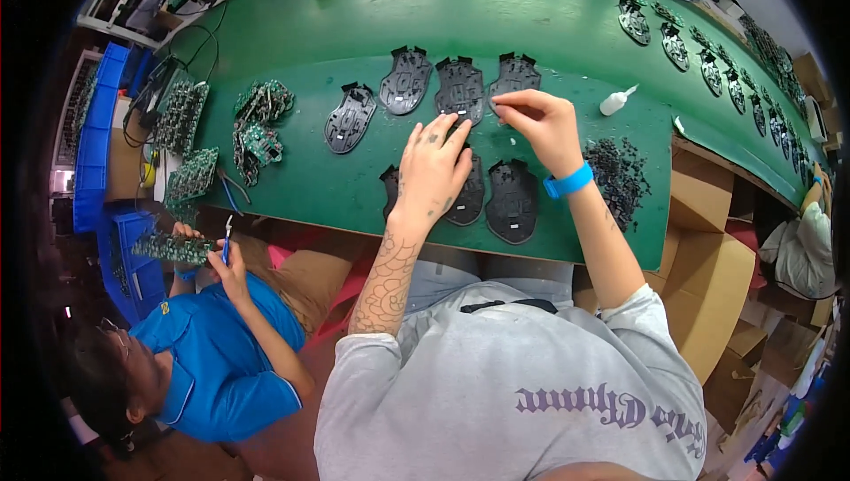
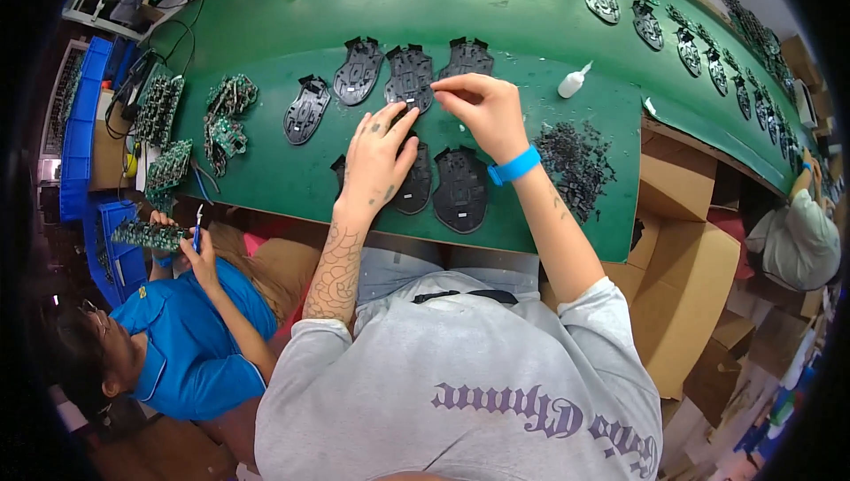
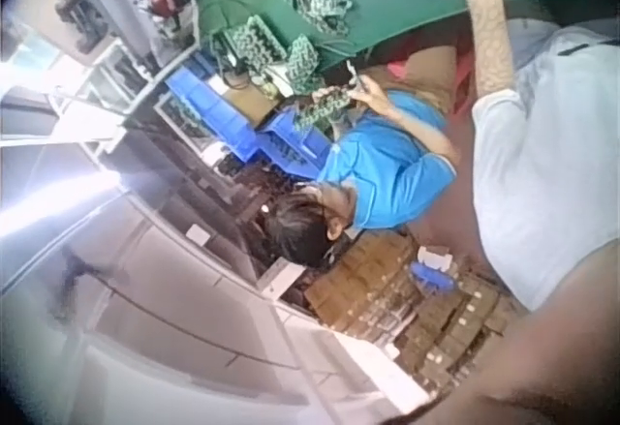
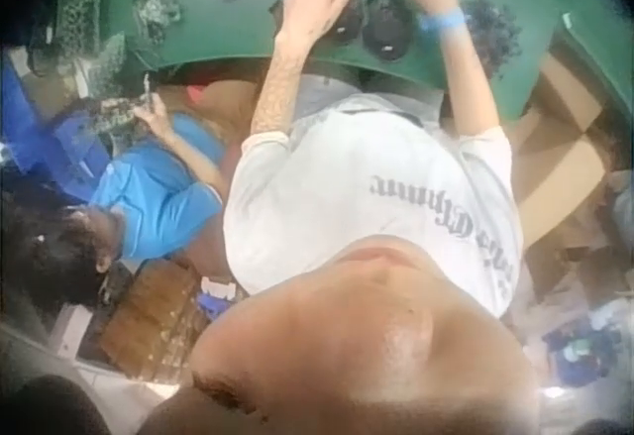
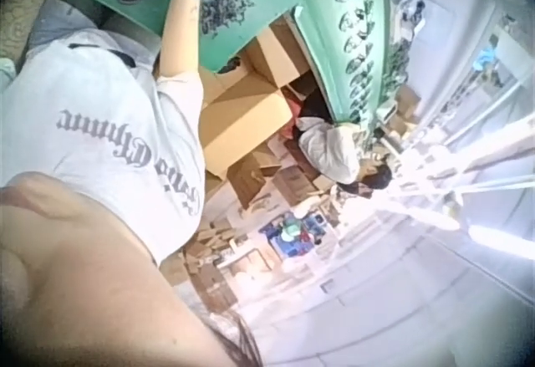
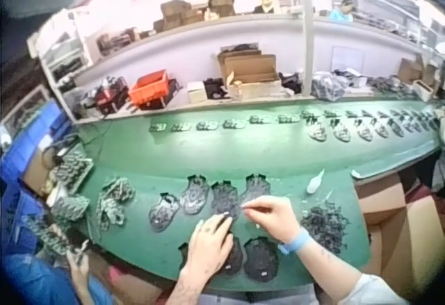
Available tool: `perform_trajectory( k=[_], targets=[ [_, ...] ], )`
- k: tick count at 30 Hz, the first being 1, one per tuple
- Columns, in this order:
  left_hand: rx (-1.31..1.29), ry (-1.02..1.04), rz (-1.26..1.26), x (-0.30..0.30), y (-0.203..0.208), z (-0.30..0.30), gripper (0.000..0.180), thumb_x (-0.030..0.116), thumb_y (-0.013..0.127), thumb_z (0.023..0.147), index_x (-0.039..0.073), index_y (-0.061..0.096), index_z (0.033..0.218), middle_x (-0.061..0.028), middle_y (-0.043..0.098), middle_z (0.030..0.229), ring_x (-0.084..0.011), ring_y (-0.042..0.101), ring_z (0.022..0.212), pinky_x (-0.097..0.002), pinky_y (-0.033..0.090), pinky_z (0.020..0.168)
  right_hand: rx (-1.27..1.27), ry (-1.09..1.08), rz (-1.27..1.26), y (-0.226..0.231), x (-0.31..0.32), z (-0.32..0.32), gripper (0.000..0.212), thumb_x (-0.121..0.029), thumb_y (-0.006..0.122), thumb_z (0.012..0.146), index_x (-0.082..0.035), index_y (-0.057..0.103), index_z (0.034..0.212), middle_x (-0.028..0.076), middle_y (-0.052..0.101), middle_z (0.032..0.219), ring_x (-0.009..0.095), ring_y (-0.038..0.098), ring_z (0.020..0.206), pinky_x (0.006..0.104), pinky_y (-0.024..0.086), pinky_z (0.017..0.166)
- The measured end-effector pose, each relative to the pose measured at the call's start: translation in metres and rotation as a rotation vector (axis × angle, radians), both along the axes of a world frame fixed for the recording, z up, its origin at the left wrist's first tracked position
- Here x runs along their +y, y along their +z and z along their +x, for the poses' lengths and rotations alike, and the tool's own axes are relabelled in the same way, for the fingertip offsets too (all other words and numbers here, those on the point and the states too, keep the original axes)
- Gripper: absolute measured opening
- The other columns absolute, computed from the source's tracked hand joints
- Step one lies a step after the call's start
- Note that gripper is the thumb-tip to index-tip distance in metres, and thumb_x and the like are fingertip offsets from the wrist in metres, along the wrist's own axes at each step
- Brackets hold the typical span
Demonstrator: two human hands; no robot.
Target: The person assembles computer mouse base plates by applying small components and mouse pads to them, using an adhesive applicator to secure the parts.
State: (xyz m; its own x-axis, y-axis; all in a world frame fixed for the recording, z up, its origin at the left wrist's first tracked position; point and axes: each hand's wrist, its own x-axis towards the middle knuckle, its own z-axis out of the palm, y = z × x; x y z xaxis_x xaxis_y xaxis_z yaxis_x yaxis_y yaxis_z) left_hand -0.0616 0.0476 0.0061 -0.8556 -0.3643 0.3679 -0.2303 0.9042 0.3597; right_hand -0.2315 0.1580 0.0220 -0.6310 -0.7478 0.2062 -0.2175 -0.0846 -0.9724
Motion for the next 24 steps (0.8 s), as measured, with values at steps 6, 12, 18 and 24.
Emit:
perform_trajectory(
  k=[6,12,18,24],
  targets=[
    [0.022,0.034,0.026,0.008,-0.008,-0.002,0.04,0.016,0.063,0.087,0.006,0.06,0.126,-0.0155,0.057,0.129,-0.032,0.052,0.125,-0.0508,0.036,0.109,0.357,-0.007,0.18,-0.023,-0.038,-0.012,0.013,-0.008,0.071,0.08,-0.002,0.074,0.091,0.012,0.07,0.084,0.021,0.068,0.074,0.03,0.055,0.072],
    [0.043,0.045,0.06,0.009,-0.012,0.0,0.041,0.015,0.062,0.087,0.006,0.059,0.127,-0.0161,0.056,0.131,-0.0322,0.051,0.127,-0.051,0.035,0.109,0.541,0.011,0.212,-0.027,-0.037,-0.014,0.009,-0.009,0.071,0.081,-0.003,0.073,0.088,0.008,0.063,0.087,0.023,0.063,0.079,0.0335,0.052,0.071],
    [0.034,0.049,0.079,0.009,-0.011,0.0,0.042,0.015,0.062,0.087,0.004,0.059,0.128,-0.0176,0.056,0.131,-0.0329,0.051,0.127,-0.0514,0.035,0.109,0.451,0.057,0.23,-0.024,-0.034,-0.013,0.008,-0.009,0.071,0.081,-0.003,0.072,0.087,0.008,0.062,0.086,0.024,0.061,0.082,0.0345,0.051,0.073],
    [0.051,0.045,0.086,0.005,-0.012,0.002,0.043,0.014,0.063,0.087,0.005,0.059,0.128,-0.0181,0.055,0.132,-0.0333,0.051,0.127,-0.0515,0.035,0.11,0.562,0.046,0.196,-0.032,-0.04,-0.011,0.011,-0.006,0.071,0.081,0.0,0.069,0.09,0.007,0.06,0.085,0.018,0.059,0.073,0.0295,0.049,0.066]
  ],
)
